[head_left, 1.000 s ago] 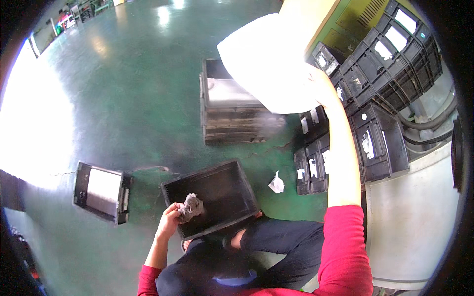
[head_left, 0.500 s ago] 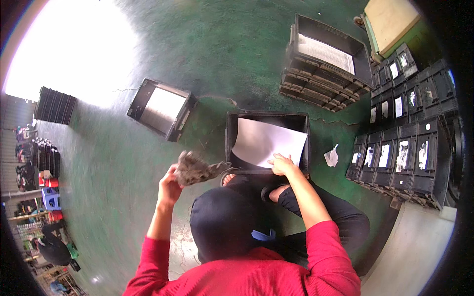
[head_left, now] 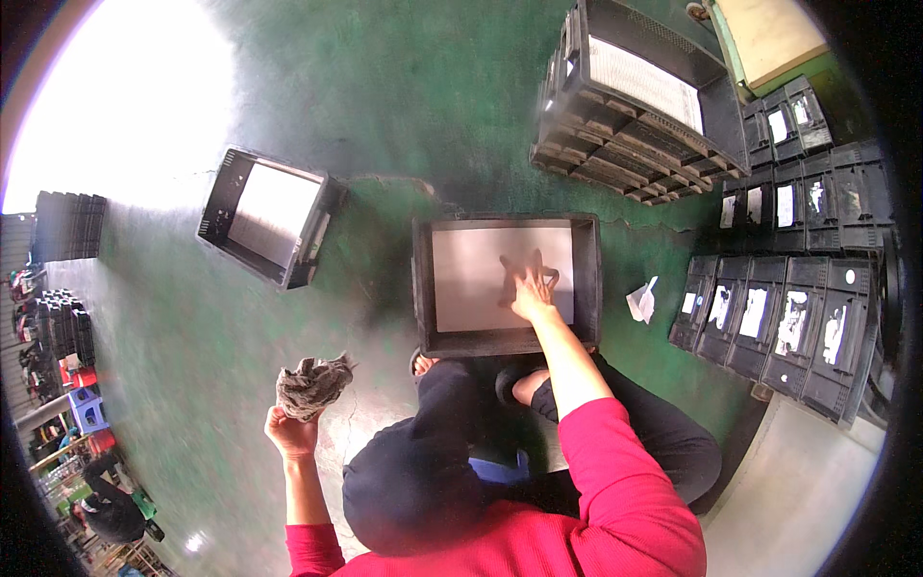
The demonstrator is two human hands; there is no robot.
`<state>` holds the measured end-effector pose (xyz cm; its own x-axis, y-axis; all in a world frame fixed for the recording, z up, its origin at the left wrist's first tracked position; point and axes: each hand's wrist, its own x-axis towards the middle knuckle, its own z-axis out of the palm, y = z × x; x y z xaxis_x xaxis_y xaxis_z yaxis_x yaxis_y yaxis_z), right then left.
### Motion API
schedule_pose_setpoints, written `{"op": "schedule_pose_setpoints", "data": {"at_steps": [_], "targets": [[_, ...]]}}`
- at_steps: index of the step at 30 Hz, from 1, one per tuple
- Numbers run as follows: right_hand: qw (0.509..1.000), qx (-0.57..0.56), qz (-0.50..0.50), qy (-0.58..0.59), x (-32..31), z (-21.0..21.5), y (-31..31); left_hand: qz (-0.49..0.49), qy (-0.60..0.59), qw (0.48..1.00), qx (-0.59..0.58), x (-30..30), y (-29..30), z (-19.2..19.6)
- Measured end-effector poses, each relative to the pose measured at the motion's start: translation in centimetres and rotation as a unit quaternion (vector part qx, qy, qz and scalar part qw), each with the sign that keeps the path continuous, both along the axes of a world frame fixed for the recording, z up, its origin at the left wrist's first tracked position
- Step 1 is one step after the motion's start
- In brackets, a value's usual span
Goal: The person walks into a factory and sits on a small stool. They pick up black plastic crates one at a time, remove paper inserts, wipe the interior with a cloth, and place the cleaned crates on a stack.
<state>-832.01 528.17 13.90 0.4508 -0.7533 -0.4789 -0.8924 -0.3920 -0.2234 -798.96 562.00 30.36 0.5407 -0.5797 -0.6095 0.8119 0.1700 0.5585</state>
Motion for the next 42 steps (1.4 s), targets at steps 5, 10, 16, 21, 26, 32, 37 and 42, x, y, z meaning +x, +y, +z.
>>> {"op": "schedule_pose_setpoints", "data": {"at_steps": [5,10,16,21,26,32,37,42], "targets": [[0.977,-0.141,-0.005,-0.157,-1.2,3.4,-1.7,-0.094,-0.043,0.994,-0.043,-0.6,-2.9,0.4],[0.898,-0.32,-0.248,-0.172,-7.2,6.2,-2.8,-0.044,0.079,0.996,0.007,0.2,-5.1,0.5],[0.937,-0.043,-0.3,-0.176,-9.3,6.5,-4.3,-0.167,-0.253,0.921,0.246,4.0,-5.9,-6.9],[0.833,0.136,-0.337,-0.417,2.9,10.9,-3.8,-0.239,-0.484,0.714,0.446,8.2,-9.6,-11.1],[0.788,0.323,-0.306,-0.426,20.6,16.6,-1.5,-0.254,-0.497,0.682,0.473,11.6,-14.1,-12.7],[0.8,0.309,-0.307,-0.412,32.7,16.6,2.7,-0.239,-0.55,0.652,0.465,13.6,-14.0,-17.0],[0.735,0.413,-0.298,-0.447,34.7,15.1,3.4,-0.141,-0.579,0.728,0.34,14.1,-13.3,-20.9],[0.715,0.401,-0.302,-0.488,37.5,14.5,3.2,-0.281,-0.545,0.663,0.429,13.6,-14.1,-17.9]]}}
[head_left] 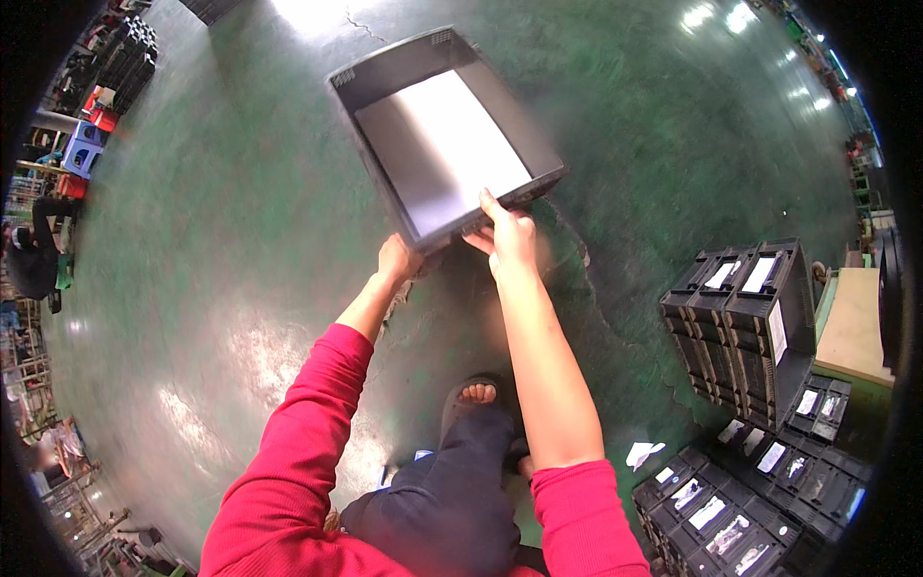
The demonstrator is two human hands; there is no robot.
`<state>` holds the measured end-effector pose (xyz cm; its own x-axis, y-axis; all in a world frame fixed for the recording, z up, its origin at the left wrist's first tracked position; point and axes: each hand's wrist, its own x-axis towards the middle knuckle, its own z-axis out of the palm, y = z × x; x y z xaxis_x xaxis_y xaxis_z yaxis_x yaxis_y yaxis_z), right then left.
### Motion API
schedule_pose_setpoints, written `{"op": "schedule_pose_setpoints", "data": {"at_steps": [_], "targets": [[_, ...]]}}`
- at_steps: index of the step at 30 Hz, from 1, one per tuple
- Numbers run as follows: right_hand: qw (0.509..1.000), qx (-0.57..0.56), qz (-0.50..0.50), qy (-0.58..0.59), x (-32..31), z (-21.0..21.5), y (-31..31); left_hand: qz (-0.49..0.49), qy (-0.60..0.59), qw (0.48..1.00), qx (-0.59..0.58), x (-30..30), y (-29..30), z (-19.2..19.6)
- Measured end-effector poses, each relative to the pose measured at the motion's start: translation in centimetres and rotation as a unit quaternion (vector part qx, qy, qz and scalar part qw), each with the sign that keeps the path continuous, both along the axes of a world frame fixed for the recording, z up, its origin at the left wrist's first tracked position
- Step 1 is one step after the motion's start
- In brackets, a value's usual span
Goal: The person walks into a factory and sits on a small stool. They pick up black plastic crates one at a time, remove paper inserts, wipe the interior with a cloth, and place the cleaned crates on a stack.
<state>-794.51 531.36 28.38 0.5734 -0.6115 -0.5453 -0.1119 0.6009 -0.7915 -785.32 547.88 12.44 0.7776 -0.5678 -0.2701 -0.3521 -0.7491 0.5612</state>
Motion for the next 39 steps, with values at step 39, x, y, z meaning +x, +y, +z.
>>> {"op": "schedule_pose_setpoints", "data": {"at_steps": [39], "targets": [[0.526,-0.634,0.08,0.561,-41.7,22.8,-28.3,-0.049,0.376,0.9,-0.214,-2.1,-1.3,22.9]]}}
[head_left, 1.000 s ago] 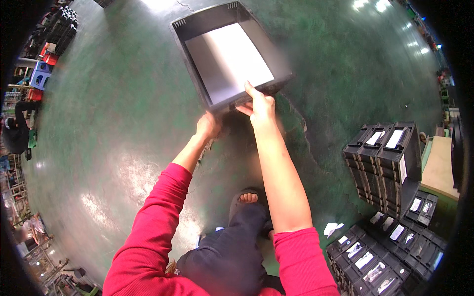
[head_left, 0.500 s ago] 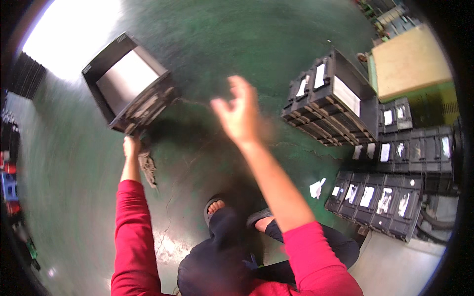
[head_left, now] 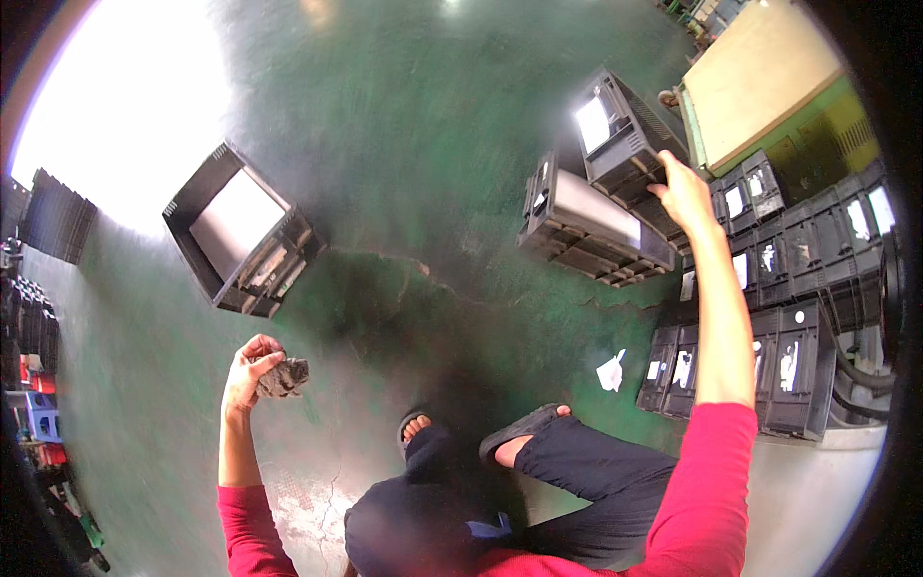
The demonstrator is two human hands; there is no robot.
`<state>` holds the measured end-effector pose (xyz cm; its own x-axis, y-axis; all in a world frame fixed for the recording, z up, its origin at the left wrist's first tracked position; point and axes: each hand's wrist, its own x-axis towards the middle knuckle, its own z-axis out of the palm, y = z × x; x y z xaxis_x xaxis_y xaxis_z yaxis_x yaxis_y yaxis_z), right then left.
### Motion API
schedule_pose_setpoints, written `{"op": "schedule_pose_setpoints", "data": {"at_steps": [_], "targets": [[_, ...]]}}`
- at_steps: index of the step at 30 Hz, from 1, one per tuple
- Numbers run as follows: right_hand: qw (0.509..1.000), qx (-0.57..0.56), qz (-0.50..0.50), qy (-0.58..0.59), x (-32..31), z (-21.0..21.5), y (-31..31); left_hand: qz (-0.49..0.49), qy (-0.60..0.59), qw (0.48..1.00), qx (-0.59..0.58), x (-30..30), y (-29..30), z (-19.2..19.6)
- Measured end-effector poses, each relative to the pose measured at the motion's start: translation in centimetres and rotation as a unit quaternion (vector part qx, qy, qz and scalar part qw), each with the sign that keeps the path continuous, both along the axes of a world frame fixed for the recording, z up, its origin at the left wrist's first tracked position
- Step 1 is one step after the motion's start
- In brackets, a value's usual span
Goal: The person walks into a factory and sits on a small stool. They pick up black plastic crates one at a time, remove paper inserts, wipe the interior with a cloth, and place the cleaned crates on a stack.
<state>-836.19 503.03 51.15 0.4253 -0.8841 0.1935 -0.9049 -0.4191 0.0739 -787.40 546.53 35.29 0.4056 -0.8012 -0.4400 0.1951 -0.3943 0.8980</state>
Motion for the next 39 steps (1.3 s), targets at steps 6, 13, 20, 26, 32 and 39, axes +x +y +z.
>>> {"op": "schedule_pose_setpoints", "data": {"at_steps": [6,13,20,26,32,39], "targets": [[0.977,0.109,0.128,-0.129,-2.4,16.7,9.4,-0.133,-0.269,0.932,-0.201,-7.0,-7.3,16.3],[0.898,0.248,0.356,-0.072,0.4,16.9,15.7,-0.401,-0.461,0.735,-0.293,-18.3,-12.0,27.8],[0.849,0.321,0.342,-0.244,2.4,9.3,16.2,-0.57,-0.068,0.815,-0.076,-25.5,-10.9,20.2],[0.884,0.117,0.164,-0.422,-2.6,3.3,24.5,-0.39,0.103,0.915,-0.015,-25.0,-11.3,12.9],[0.891,0.123,0.079,-0.429,-0.9,-3.7,30.4,-0.357,0.118,0.926,-0.012,-25.1,-11.1,9.8],[0.946,0.003,0.179,-0.27,0.5,-3.7,32.2,-0.303,0.07,0.95,0.032,-25.3,-11.2,8.1]]}}
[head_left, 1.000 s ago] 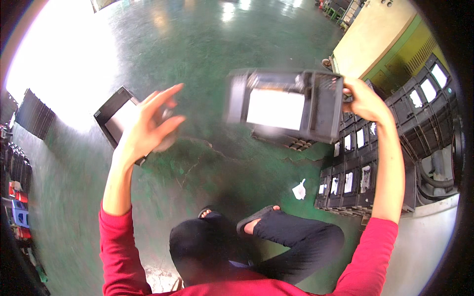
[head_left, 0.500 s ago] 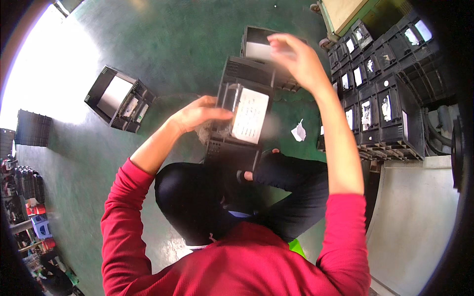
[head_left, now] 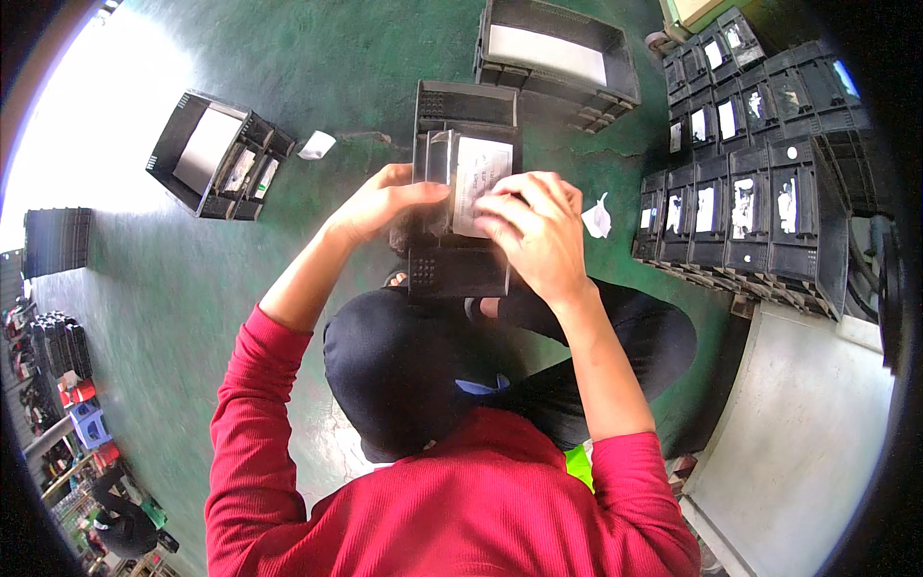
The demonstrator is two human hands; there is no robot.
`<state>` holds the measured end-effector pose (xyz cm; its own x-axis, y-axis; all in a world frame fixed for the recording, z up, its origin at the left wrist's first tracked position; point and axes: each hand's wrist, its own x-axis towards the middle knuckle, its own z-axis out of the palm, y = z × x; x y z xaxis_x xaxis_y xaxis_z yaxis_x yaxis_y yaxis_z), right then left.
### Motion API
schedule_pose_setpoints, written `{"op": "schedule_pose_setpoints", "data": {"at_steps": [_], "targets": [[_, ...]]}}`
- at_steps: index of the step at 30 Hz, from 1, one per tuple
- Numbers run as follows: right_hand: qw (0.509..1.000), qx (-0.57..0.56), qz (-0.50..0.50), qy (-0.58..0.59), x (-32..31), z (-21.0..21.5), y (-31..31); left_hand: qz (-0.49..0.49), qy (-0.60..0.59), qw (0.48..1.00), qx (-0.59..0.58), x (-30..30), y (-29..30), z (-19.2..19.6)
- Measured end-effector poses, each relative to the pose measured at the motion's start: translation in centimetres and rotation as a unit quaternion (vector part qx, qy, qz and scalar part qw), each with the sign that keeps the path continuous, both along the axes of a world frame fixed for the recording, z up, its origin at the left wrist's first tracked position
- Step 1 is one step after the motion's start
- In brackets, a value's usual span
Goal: The person walks into a factory and sits on a small stool. They pick up black plastic crates one at a time, remove paper inserts, wipe the interior with a cloth, and place the cleaned crates on a stack.
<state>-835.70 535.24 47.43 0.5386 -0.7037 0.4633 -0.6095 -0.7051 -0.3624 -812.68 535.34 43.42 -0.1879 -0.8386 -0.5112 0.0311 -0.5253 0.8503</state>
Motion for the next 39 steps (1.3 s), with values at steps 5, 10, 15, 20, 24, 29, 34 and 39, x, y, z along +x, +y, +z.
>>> {"op": "schedule_pose_setpoints", "data": {"at_steps": [5,10,15,20,24,29,34,39], "targets": [[0.985,0.115,0.12,0.04,0.7,-1.4,-0.6,-0.075,0.021,0.997,-0.024,0.1,-0.5,-0.5],[0.978,0.126,0.164,0.026,1.6,-3.3,-1.4,-0.082,-0.105,0.991,-0.025,0.8,-0.9,-1.9],[0.976,0.128,0.173,0.04,2.3,-3.6,-1.9,-0.091,0.004,0.996,-0.025,1.1,-1.4,-3.7],[0.984,0.106,0.14,0.042,2.7,-3.5,-1.7,-0.074,0.058,0.995,-0.014,1.1,-2.0,-4.3],[0.99,0.102,0.091,0.028,2.6,-4.0,-0.3,-0.091,-0.003,0.996,-0.018,0.8,-2.1,-4.4],[0.984,0.151,0.096,0.006,1.3,-4.6,-0.4,-0.109,0.009,0.994,-0.015,0.0,-2.1,-4.6],[0.969,0.18,0.168,-0.007,0.1,-5.0,-2.1,-0.125,-0.001,0.991,-0.041,-0.7,-2.2,-4.2],[0.972,0.14,0.19,0.022,0.0,-4.7,-2.5,-0.129,0.005,0.991,-0.038,-0.7,-2.1,-4.1]]}}
